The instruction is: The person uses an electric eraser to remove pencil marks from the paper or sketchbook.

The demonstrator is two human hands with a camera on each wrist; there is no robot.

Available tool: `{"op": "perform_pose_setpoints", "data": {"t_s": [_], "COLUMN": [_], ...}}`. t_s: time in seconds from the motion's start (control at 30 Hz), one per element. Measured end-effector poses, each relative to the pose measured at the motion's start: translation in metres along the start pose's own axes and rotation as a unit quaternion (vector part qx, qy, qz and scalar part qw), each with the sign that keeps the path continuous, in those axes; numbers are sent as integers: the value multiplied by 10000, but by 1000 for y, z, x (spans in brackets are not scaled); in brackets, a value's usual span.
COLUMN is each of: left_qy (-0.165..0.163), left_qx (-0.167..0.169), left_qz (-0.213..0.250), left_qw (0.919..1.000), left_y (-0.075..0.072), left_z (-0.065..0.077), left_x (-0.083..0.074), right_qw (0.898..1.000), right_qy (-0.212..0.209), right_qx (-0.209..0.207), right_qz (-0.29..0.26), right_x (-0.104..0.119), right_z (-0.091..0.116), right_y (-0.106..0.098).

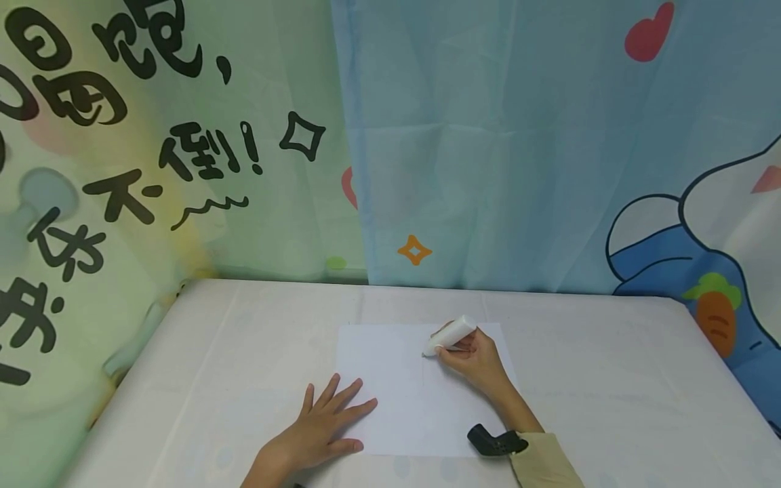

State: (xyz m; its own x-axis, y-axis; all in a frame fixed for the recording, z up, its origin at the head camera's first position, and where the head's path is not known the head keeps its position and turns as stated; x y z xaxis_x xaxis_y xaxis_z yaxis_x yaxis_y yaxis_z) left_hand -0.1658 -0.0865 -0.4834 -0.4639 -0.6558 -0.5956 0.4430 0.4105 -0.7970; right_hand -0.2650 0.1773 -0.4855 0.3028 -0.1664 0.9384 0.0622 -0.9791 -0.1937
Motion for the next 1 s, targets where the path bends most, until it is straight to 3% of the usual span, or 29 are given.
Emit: {"op": "perform_pose_setpoints", "data": {"t_s": [0.63, 1.0], "left_qy": [7, -34], "left_qx": [31, 75], "left_qz": [24, 109], "left_qw": [10000, 9999], "left_y": [-1, 0], "left_z": [0, 0], "left_x": [-1, 0], "right_qw": [9996, 9991], "right_qy": [-182, -378], "right_qx": [-181, -75], "right_qz": [-90, -183], "right_x": [-1, 2], "right_z": [-2, -1], "right_y": [-1, -1]}}
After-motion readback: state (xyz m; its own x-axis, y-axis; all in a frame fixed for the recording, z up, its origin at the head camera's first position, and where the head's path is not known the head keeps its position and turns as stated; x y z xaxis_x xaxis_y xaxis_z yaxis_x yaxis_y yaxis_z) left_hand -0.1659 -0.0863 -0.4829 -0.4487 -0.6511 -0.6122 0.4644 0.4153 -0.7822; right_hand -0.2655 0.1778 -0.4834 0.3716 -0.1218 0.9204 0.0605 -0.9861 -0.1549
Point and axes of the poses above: each hand's wrist, its own z-axis away from the middle knuckle, its own y-axis out of the palm, x = y × z, the point moved 5 cm from there along -z, towards the middle knuckle, and after that the axes turned 2 degrees about y, right-handed, at the moved point
